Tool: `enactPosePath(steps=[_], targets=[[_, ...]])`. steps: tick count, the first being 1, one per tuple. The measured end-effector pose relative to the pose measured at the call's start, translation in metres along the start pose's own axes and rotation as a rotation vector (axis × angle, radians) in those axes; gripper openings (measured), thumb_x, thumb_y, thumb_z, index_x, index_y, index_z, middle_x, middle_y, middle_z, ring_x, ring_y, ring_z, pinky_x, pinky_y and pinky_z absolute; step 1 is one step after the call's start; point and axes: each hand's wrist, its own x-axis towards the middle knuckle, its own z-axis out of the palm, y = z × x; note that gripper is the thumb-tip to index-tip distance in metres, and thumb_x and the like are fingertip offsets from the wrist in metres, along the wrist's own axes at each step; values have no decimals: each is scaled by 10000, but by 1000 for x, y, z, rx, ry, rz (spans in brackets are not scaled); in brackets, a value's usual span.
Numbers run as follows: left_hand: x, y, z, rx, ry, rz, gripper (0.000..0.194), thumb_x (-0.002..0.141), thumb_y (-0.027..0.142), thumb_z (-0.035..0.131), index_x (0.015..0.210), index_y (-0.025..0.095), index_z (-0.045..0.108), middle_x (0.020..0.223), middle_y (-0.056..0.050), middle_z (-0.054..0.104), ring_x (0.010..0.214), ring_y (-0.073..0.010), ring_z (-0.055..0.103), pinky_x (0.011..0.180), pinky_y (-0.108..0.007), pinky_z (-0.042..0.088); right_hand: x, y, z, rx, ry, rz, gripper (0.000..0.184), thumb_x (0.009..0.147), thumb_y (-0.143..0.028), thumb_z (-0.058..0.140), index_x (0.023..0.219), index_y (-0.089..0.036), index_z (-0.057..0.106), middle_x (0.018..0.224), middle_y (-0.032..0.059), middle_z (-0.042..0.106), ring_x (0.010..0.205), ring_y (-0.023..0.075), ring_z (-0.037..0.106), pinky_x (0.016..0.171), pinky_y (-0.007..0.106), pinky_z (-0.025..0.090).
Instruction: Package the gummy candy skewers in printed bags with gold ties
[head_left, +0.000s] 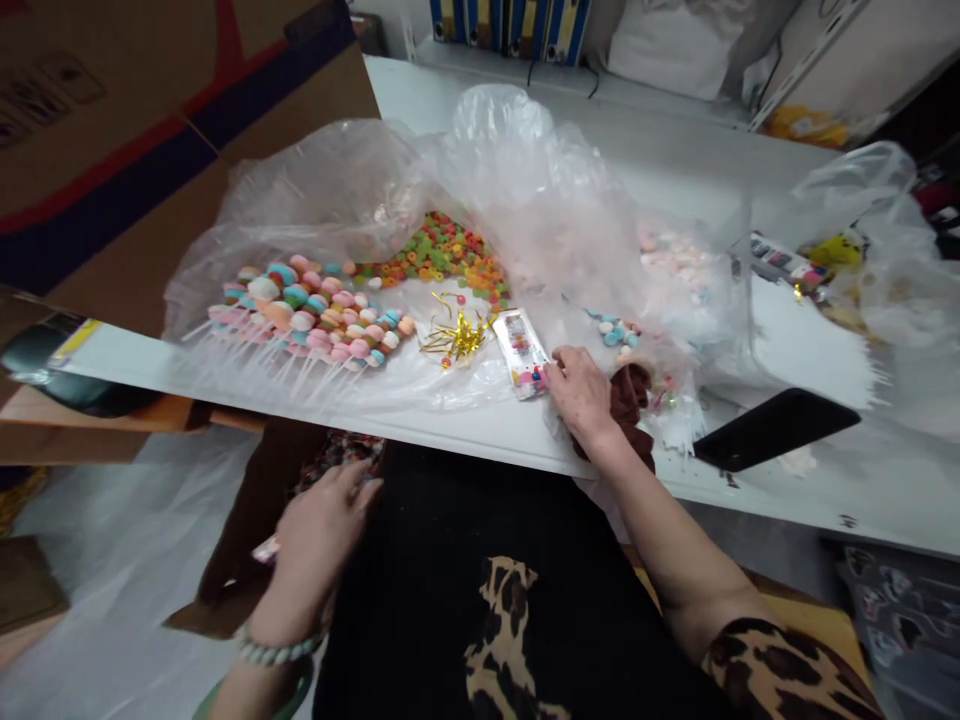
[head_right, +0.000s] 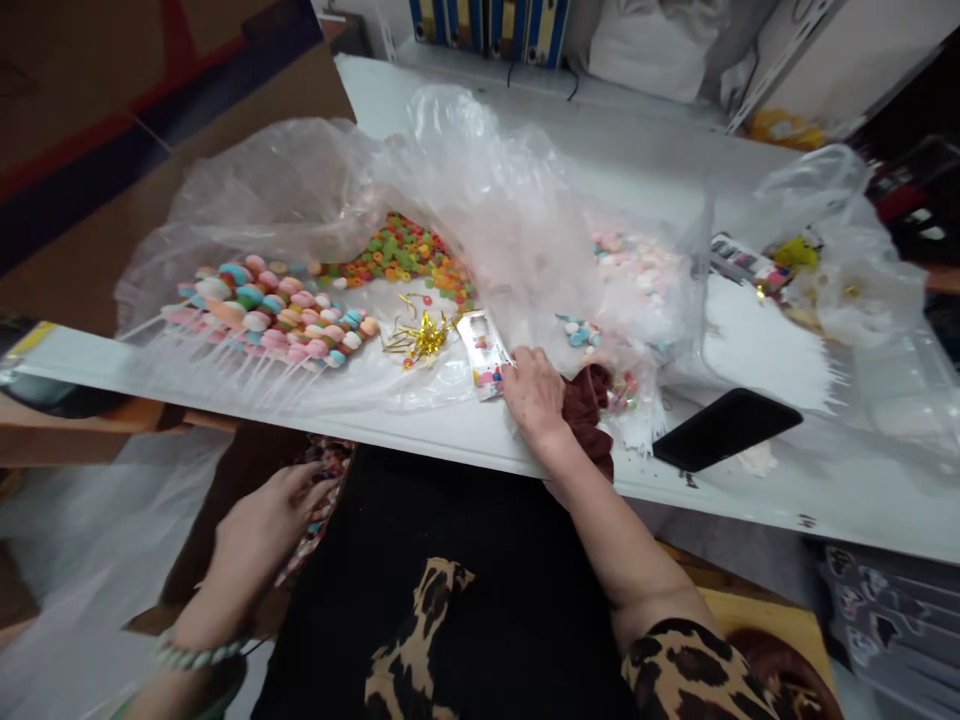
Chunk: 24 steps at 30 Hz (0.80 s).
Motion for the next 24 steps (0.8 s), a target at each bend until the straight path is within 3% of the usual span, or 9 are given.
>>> enactPosePath(steps=[2, 4, 7, 11, 18, 24], targets=[[9, 39, 0, -186, 84, 98, 285, 915, 385, 481, 1045, 240, 688, 1120, -70, 691, 930, -223, 651, 772, -291, 441, 11, -4, 10, -57, -19, 28, 306, 905, -368, 512, 1096, -159, 626, 1112, 148, 634, 1010, 271, 586, 822, 342, 415], [19, 75, 2, -357, 103, 234, 261, 904, 379, 497, 967, 241, 708, 1034, -62, 699, 920, -217, 643, 806, -297, 443, 19, -10, 19, -79, -61, 58, 371, 882, -407, 555, 1123, -130, 608, 1141, 177, 631, 1042, 292, 582, 841, 361, 420], [34, 109, 6, -654, 2, 296, 168, 824, 332, 586, 808, 228, 717, 877, -45, 697, 799, -190, 623, 754, -285, 443, 27, -14, 23, -69, -120, 119, 296, 908, -302, 515, 1134, -134, 605, 1066, 171, 678, 979, 276, 626, 799, 350, 428], [48, 125, 14, -1001, -190, 178, 149, 743, 313, 632, 710, 187, 705, 657, -22, 628, 621, -150, 545, 608, -254, 410, 31, -7, 14, -105, -146, 160, 297, 950, -211, 394, 1054, -174, 670, 908, 153, 707, 845, 264, 654, 713, 339, 407], [54, 140, 15, -1171, -229, 105, 154, 669, 309, 678, 655, 157, 699, 570, -9, 583, 536, -114, 487, 544, -229, 378, 23, 8, 5, -37, 94, 74, 275, 944, -261, 440, 922, -201, 707, 1003, 112, 662, 864, 212, 589, 677, 296, 341], [62, 157, 6, -1267, -326, 113, 187, 665, 336, 714, 675, 151, 700, 585, -4, 594, 524, -100, 501, 538, -224, 381, 24, 12, 10, 27, 52, 117, 271, 965, -254, 416, 991, -191, 678, 798, 76, 667, 732, 203, 565, 669, 298, 332]])
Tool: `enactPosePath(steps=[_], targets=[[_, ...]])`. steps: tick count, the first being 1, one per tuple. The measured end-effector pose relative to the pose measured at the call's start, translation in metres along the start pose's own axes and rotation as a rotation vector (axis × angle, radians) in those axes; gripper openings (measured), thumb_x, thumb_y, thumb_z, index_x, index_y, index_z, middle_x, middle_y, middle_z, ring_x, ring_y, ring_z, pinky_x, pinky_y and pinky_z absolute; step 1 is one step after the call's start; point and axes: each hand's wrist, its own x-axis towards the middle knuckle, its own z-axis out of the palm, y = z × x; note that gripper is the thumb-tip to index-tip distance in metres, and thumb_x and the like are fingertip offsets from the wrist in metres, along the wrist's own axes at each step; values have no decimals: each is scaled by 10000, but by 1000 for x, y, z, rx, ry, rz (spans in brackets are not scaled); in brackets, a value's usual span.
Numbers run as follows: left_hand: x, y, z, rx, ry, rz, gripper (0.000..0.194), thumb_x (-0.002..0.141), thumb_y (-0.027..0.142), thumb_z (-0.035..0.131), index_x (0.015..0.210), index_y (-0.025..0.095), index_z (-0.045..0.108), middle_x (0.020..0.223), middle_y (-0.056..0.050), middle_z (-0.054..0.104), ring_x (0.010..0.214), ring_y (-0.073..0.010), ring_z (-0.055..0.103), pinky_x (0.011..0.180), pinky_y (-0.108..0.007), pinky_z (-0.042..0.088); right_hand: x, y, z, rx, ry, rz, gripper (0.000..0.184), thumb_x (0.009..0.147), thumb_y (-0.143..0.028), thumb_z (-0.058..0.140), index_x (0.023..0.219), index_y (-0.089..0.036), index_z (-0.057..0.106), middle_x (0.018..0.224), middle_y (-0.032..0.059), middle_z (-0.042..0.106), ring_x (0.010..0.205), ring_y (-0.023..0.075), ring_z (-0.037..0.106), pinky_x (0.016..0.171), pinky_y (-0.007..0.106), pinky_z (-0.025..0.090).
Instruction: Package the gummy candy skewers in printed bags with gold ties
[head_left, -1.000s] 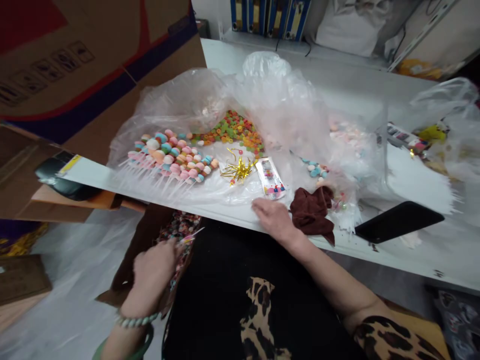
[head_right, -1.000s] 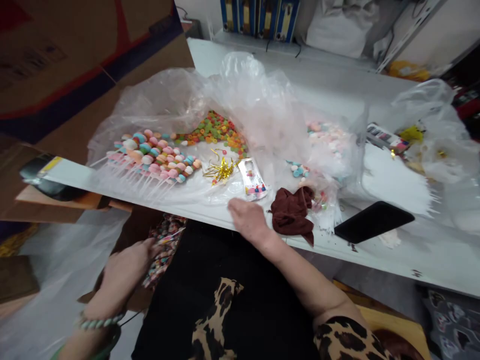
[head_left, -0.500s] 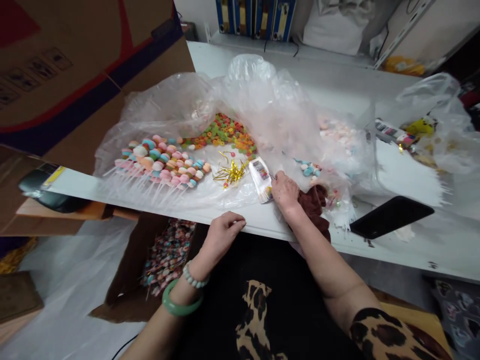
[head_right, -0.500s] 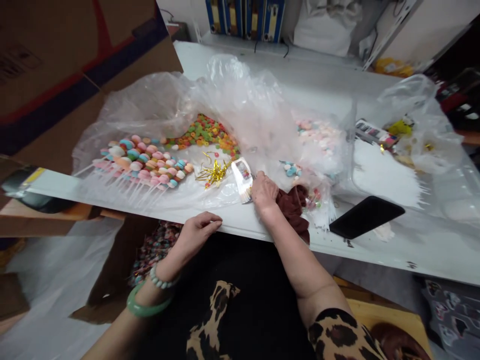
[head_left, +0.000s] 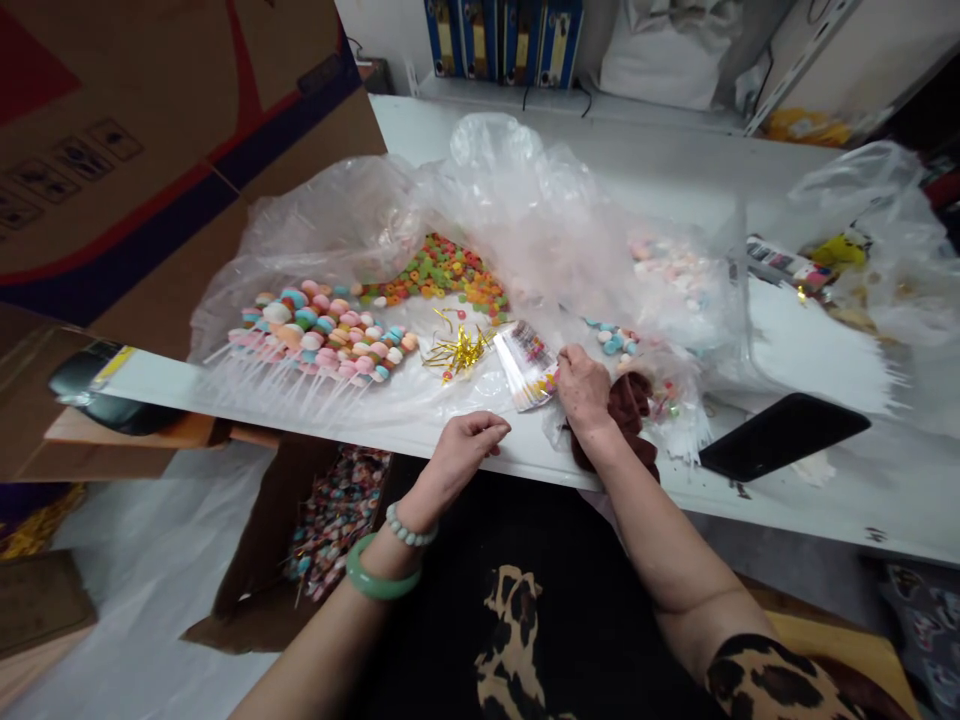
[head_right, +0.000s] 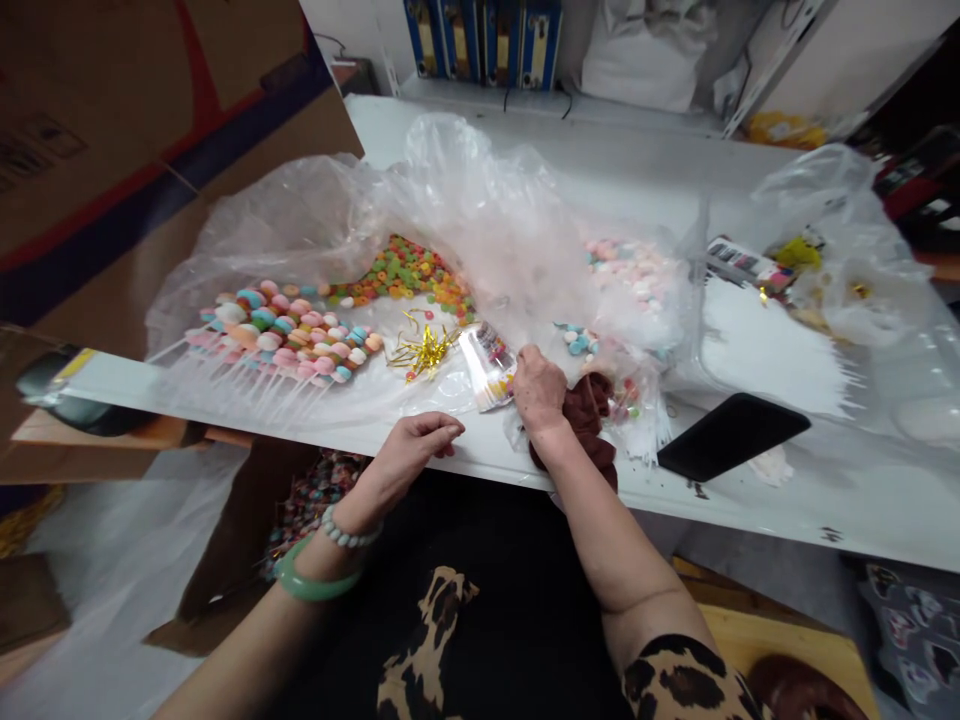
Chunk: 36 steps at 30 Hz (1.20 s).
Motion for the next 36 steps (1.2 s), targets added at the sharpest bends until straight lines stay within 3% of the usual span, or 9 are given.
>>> enactPosePath(steps=[4, 7, 8, 10, 13, 20, 28, 32, 36], targets=[[4, 1, 5, -66, -35, -35, 250, 681, 384, 736, 711, 137, 704, 657, -23, 633, 537, -97, 537, 544, -224, 392, -2, 5, -7, 118, 124, -82, 194, 907, -205, 455, 860, -193, 643, 880, 92, 662, 844, 221, 570, 759, 315, 383], [4, 1, 7, -197, 4, -83, 307, 671, 407, 775, 809, 138, 720, 804, -50, 668, 585, -106, 582, 551, -230, 423, -20, 3, -18, 384, 234, -127, 172, 886, -235, 460, 777, -208, 590, 860, 67, 641, 854, 208, 559, 783, 310, 407], [3, 1, 7, -275, -1, -108, 348, 655, 408, 798, 875, 148, 725, 874, -58, 676, 628, -119, 607, 572, -240, 450, -29, 0, -21, 508, 194, -107, 176, 889, -273, 462, 769, -215, 577, 785, 41, 619, 783, 193, 552, 738, 298, 414], [2, 0, 7, -447, -37, -142, 441, 621, 395, 837, 985, 174, 720, 1003, -66, 675, 729, -147, 640, 636, -273, 504, -49, -10, -20, 766, -38, -72, 210, 881, -360, 488, 736, -223, 550, 642, -12, 543, 626, 158, 500, 619, 267, 400], [1, -3, 5, -595, -6, -132, 401, 591, 363, 863, 899, 145, 729, 972, -64, 683, 783, -151, 637, 691, -284, 527, -72, -24, -8, 977, -310, -28, 270, 844, -425, 527, 668, -221, 503, 566, -41, 479, 564, 133, 446, 566, 248, 372], [-4, -10, -4, -652, 250, -70, 348, 476, 309, 901, 657, 106, 684, 613, -8, 636, 548, -82, 553, 543, -200, 434, -90, -48, 19, 929, -399, -120, 204, 797, -360, 600, 687, -211, 514, 608, -54, 480, 608, 119, 445, 592, 236, 348], [-8, -21, -32, -633, 115, -121, 362, 538, 355, 872, 719, 86, 712, 619, -48, 647, 542, -125, 571, 546, -247, 437, -83, -62, 27, 873, -612, -119, 307, 826, -429, 566, 618, -219, 485, 506, -63, 424, 494, 109, 396, 486, 239, 302], [-3, -25, -47, -664, 271, -41, 303, 528, 306, 864, 627, 107, 658, 583, -21, 623, 515, -98, 534, 529, -227, 403, -76, -76, 27, 878, -704, -100, 361, 829, -490, 559, 604, -214, 499, 494, -57, 455, 449, 100, 396, 456, 237, 309], [-6, -10, -86, -736, 517, 78, 292, 556, 276, 844, 612, 141, 592, 537, 36, 550, 462, -64, 473, 474, -197, 361, -58, -110, 34, 932, -699, -138, 314, 862, -453, 511, 665, -210, 541, 554, -44, 539, 448, 96, 457, 475, 231, 367]])
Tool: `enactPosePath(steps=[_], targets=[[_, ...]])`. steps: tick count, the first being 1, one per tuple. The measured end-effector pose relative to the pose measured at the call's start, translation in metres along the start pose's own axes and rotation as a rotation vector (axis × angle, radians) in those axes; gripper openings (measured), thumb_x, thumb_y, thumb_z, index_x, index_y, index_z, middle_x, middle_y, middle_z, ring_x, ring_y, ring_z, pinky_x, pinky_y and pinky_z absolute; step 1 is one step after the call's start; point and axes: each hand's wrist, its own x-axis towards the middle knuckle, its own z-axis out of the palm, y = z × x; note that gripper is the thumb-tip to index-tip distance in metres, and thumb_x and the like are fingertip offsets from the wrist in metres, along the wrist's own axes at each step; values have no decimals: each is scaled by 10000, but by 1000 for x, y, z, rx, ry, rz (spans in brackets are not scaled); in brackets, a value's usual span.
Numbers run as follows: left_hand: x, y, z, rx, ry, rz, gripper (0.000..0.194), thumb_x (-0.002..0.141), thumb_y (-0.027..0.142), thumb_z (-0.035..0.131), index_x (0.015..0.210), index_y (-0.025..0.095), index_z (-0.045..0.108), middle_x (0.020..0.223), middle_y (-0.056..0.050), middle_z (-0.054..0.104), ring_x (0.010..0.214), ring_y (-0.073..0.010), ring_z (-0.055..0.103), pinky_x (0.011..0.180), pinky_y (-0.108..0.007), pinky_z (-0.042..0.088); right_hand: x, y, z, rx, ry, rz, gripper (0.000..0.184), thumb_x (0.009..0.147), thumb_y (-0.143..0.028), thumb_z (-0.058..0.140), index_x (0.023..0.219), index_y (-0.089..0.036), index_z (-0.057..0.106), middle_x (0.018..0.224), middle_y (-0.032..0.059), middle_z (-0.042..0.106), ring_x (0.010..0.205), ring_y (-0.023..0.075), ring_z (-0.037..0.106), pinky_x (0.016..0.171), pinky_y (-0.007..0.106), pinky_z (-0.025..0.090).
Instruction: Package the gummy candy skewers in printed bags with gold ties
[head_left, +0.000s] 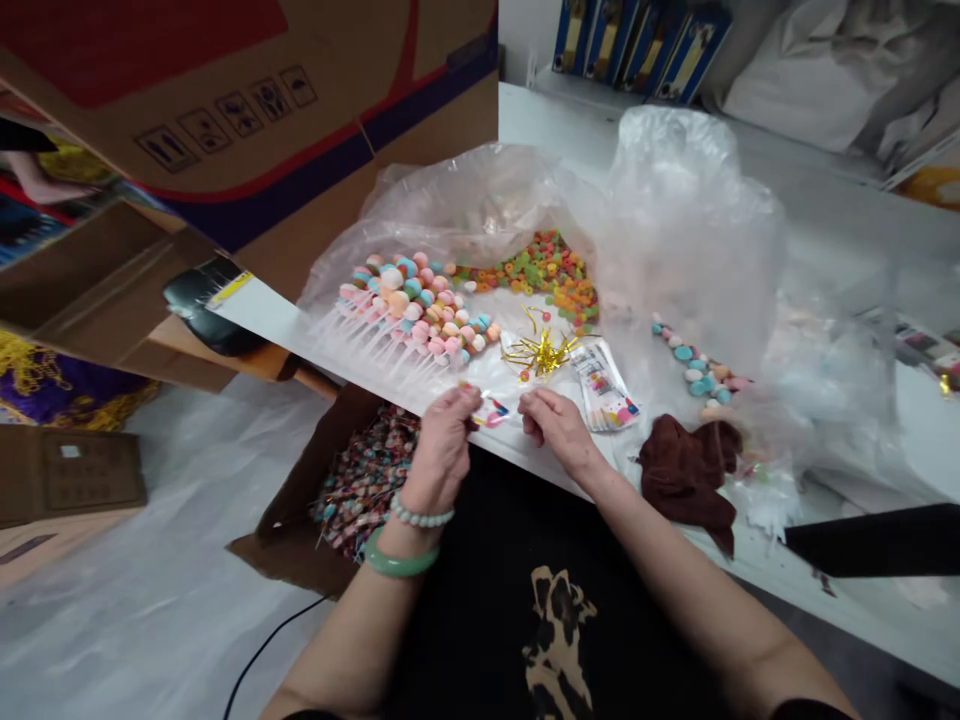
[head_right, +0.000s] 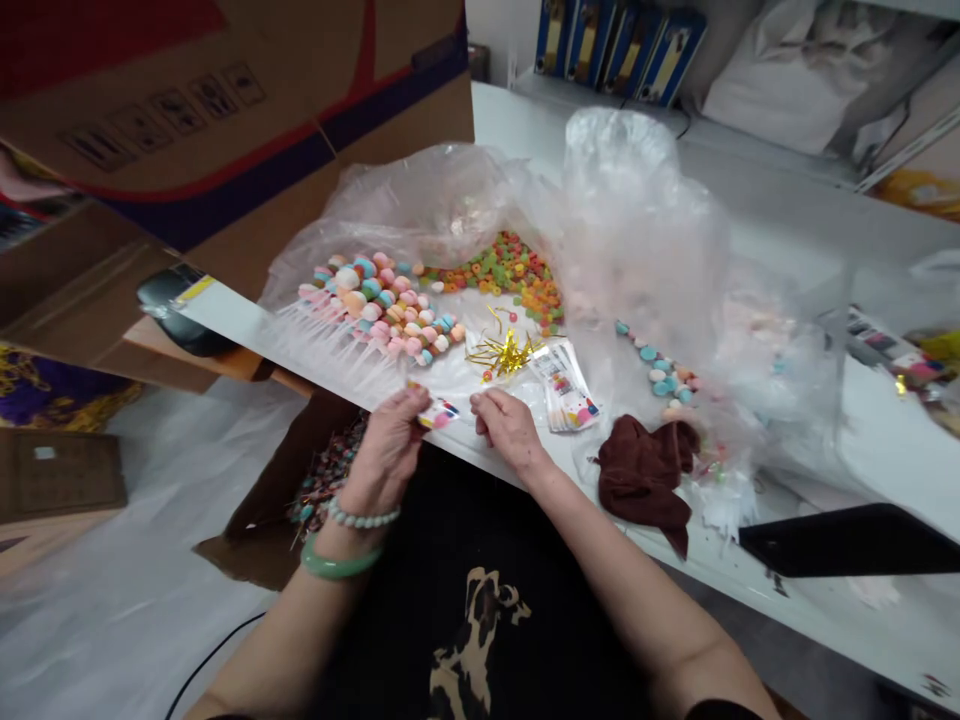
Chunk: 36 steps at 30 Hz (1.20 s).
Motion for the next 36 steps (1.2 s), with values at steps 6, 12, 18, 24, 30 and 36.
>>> enactPosePath(steps=[6, 12, 18, 24, 30, 36], targets=[[5, 52, -35, -150, 148, 141, 286, 668, 283, 775, 597, 155, 530, 509, 58, 488, 424, -50, 422, 416, -180, 329, 54, -29, 63, 21, -42, 76, 183, 821, -262, 552, 652, -193, 565, 535, -51, 561, 382, 68, 437, 423, 208, 334], [11, 50, -49, -199, 192, 102, 182, 633, 204, 789, 694, 125, 636, 672, 3, 648, 620, -103, 608, 619, -219, 508, 82, -49, 116, 465, 68, 477, 172, 844, -245, 604, 713, -179, 513, 520, -63, 523, 355, 39, 332, 357, 181, 198], [13, 52, -52, -220, 149, 3, 113, 618, 99, 730, 686, 128, 645, 674, 5, 659, 609, -103, 607, 596, -221, 512, 95, -53, 122, 606, 32, 638, 261, 821, -126, 556, 637, -209, 391, 437, -120, 299, 349, 38, 199, 371, 181, 139], [9, 54, -53, -164, 82, 34, 160, 609, 127, 771, 710, 133, 647, 687, 6, 657, 605, -95, 607, 601, -208, 508, 51, -34, 88, 376, 79, 246, 217, 683, -247, 652, 595, -193, 462, 466, -86, 411, 432, 59, 342, 431, 204, 207], [2, 33, -33, -12, -62, -15, 310, 613, 324, 825, 796, 125, 673, 695, -22, 670, 567, -137, 624, 554, -262, 506, -3, -11, 30, 164, 4, 23, 214, 740, -353, 605, 615, -192, 539, 569, -39, 519, 556, 113, 464, 580, 254, 365], [-3, 12, -9, 39, 64, 46, 349, 525, 326, 874, 658, 132, 616, 568, 31, 588, 468, -70, 515, 493, -210, 408, -44, 8, -7, 69, 36, -59, 229, 820, -334, 544, 637, -199, 570, 583, -32, 483, 606, 134, 444, 619, 265, 348]])
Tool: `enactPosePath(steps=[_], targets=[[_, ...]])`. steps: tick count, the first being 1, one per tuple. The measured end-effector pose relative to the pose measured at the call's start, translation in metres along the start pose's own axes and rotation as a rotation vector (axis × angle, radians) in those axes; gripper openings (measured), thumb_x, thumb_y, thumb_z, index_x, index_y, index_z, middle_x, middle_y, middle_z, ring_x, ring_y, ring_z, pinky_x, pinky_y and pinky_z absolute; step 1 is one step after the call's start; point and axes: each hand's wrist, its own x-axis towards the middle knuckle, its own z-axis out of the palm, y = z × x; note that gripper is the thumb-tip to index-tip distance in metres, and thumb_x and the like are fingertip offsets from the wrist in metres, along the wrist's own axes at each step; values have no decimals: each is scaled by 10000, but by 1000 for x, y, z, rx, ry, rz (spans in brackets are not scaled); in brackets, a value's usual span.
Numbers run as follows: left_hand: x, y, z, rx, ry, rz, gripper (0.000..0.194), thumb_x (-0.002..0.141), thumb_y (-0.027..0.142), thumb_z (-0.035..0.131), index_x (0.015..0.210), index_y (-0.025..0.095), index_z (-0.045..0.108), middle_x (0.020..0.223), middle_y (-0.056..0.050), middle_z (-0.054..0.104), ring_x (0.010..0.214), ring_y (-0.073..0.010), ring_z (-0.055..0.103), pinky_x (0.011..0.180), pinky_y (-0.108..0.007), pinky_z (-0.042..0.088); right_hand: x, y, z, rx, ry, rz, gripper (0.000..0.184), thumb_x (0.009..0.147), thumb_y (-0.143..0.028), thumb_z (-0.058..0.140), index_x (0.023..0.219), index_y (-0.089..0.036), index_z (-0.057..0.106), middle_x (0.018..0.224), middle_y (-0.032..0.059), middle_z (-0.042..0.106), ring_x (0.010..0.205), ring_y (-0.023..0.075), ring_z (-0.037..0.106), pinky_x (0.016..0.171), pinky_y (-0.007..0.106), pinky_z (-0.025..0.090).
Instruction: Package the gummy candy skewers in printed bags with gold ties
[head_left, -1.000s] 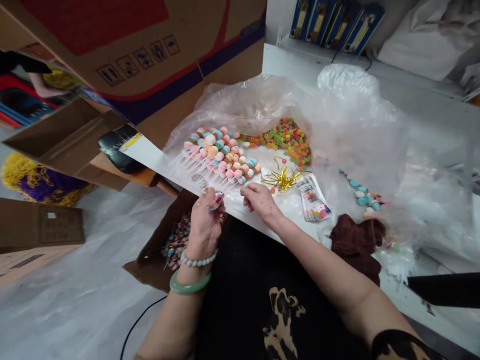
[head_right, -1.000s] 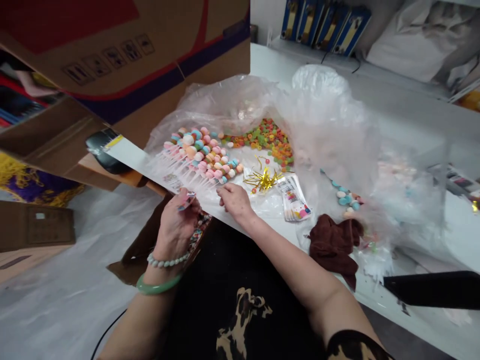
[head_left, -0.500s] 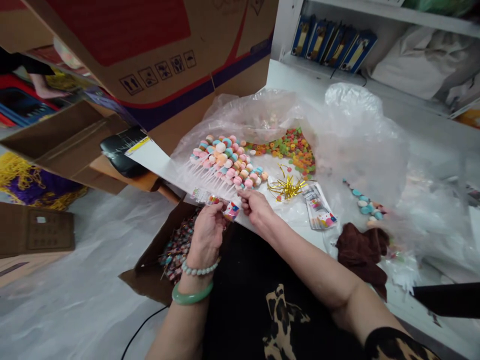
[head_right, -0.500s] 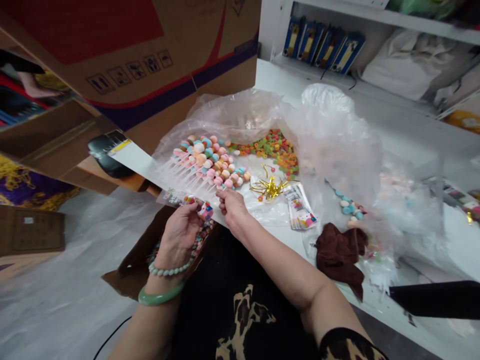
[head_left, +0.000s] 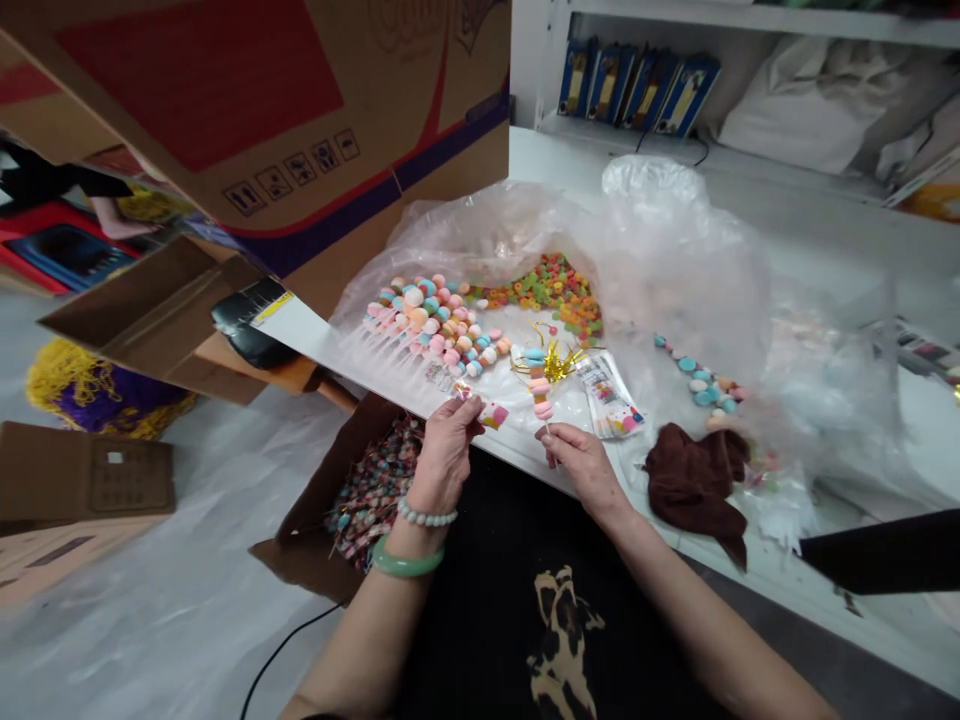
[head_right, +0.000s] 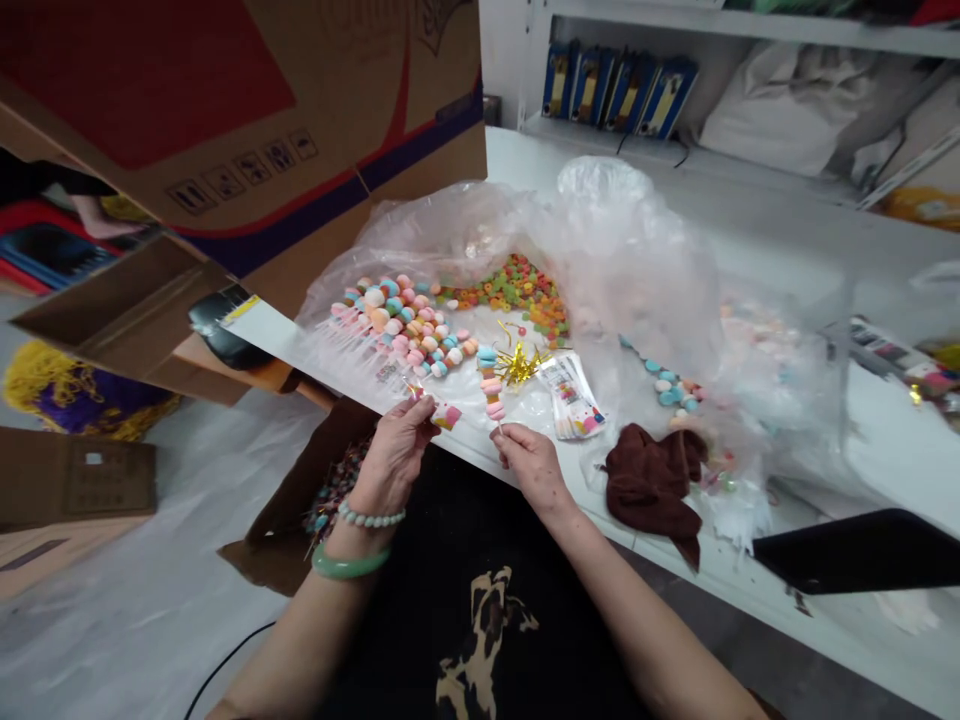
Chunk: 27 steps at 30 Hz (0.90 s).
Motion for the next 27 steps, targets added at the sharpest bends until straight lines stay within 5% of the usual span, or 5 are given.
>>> enactPosePath(steps=[12, 19, 27], targets=[[-2, 6, 32, -43, -102, 96, 294, 675, 349, 800, 745, 183, 567, 617, 50, 564, 500, -76, 512, 476, -204, 384, -24, 14, -34, -100, 63, -97, 211, 831, -357, 592, 699, -207, 662, 662, -3, 571, 636, 159, 510, 634, 281, 404], [-7, 15, 40, -148, 89, -149, 164, 756, 263, 756, 786, 184, 615, 649, 24, 647, 549, -97, 590, 548, -220, 452, -45, 14, -51, -318, 161, -289, 213, 914, -344, 542, 806, -227, 684, 753, 28, 641, 712, 180, 587, 678, 291, 436], [-11, 12, 37, -214, 0, -249, 179, 795, 318, 741, 745, 182, 635, 671, 7, 671, 597, -105, 608, 635, -249, 503, -47, 5, -38, -388, 216, -365, 191, 922, -299, 522, 823, -237, 674, 727, 18, 638, 686, 172, 597, 656, 278, 446]])
